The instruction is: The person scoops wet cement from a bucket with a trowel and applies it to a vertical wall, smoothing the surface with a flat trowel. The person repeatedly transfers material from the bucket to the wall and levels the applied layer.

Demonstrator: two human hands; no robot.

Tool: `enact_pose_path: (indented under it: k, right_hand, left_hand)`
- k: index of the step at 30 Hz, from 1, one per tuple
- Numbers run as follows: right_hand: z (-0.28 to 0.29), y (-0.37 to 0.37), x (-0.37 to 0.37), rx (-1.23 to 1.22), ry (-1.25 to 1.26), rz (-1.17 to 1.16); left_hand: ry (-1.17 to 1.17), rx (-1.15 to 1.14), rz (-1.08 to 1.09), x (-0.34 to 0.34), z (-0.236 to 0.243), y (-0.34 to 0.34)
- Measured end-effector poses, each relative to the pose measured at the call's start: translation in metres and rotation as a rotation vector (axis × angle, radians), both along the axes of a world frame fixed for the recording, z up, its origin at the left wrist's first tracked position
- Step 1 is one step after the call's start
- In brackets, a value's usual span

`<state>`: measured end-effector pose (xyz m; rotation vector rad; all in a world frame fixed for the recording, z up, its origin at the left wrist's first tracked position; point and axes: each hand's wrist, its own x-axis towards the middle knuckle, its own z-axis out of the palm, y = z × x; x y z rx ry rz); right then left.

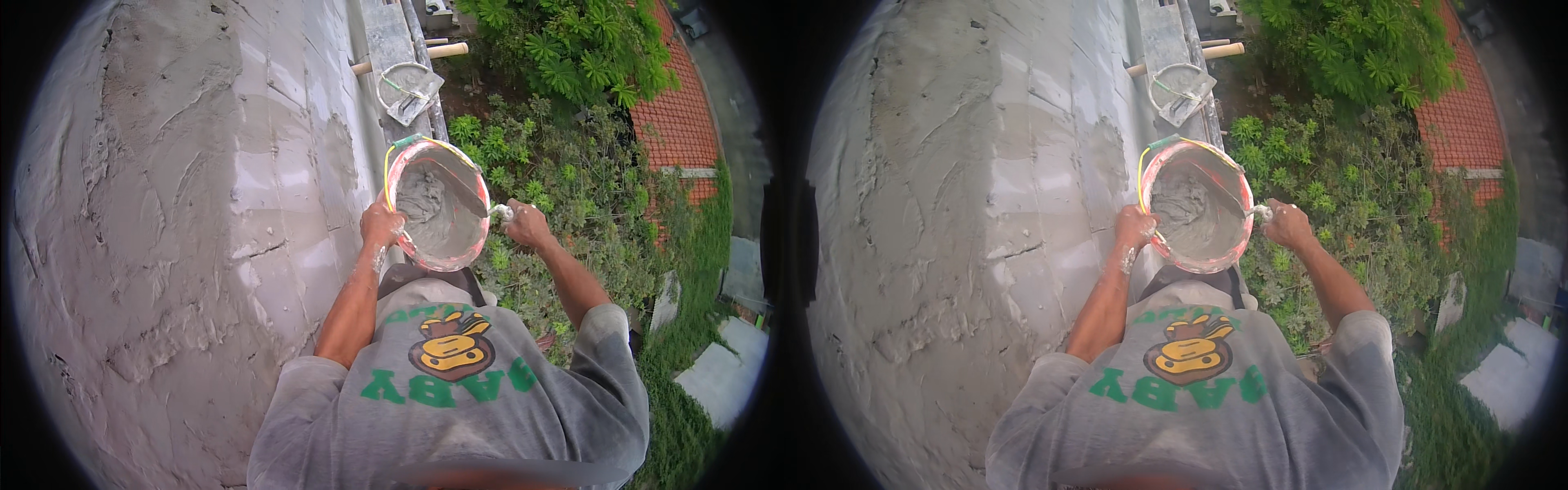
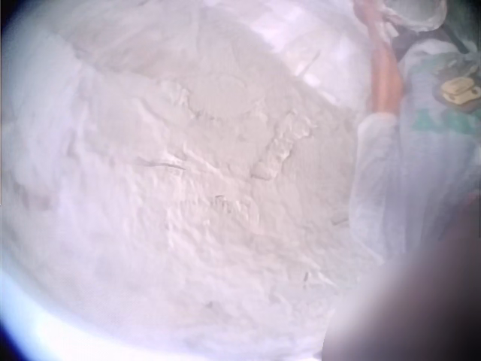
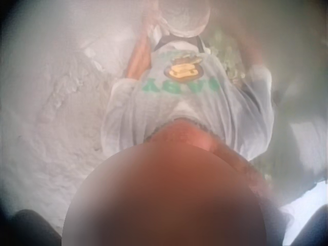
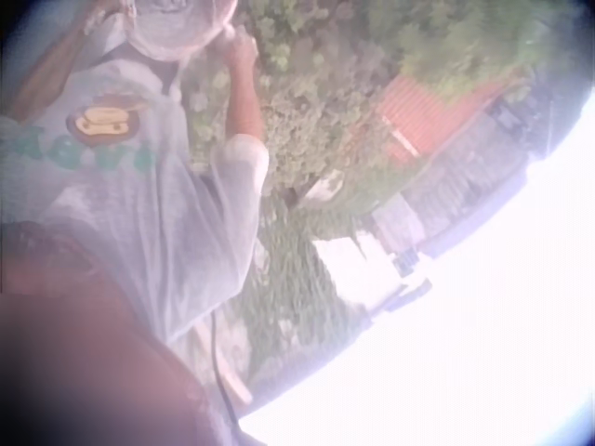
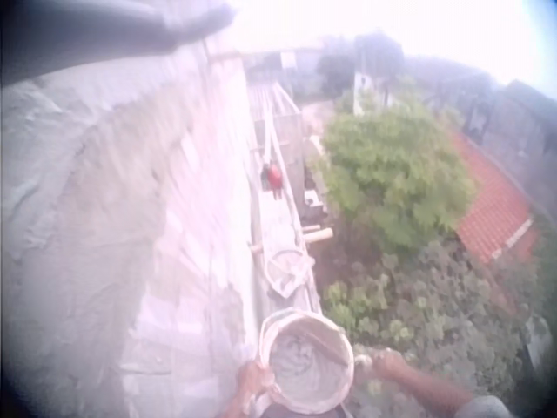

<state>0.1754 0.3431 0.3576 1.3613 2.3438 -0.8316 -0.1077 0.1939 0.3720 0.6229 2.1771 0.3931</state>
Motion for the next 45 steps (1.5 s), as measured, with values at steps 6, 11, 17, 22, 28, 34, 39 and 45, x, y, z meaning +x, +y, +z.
enact_pose_path:
  k: [6,11,17,22,28,34,39,45]
  right_hand:
    - [0.007,-0.014,-0.012,-0.215,0.496,-0.130]
    - [0.028,0.003,-0.090,-0.047,0.703,-0.134]
    - [0.038,0.046,-0.158,-0.295,0.673,-0.067]
    - [0.030,0.052,-0.156,-0.047,0.682,0.140]
    - [0.113,0.034,-0.141,-0.317,0.491,0.053]
    - [0.136,-0.004,-0.128,-0.401,0.556,-0.064]
    - [0.138,-0.028,-0.132,-0.143,0.609,0.118]
    - [0.208,-0.022,-0.125,-0.042,0.617,0.148]
  left_hand:
    - [0.037,0.041,0.015,0.009,0.015,0.001]
    - [0.023,0.053,-0.007,0.014,0.033,-0.004]
    - [0.081,0.089,-0.062,0.026,0.039,-0.009]
    - [0.019,0.040,-0.044,0.030,0.045,-0.019]
    - [0.018,0.028,-0.083,0.023,0.018,-0.032]
    - [0.045,-0.016,-0.075,-0.005,0.013,-0.038]
    - [-0.030,0.178,0.138,-0.020,-0.014,-0.045]
    - [-0.516,0.678,0.210,-0.013,0.025,-0.041]
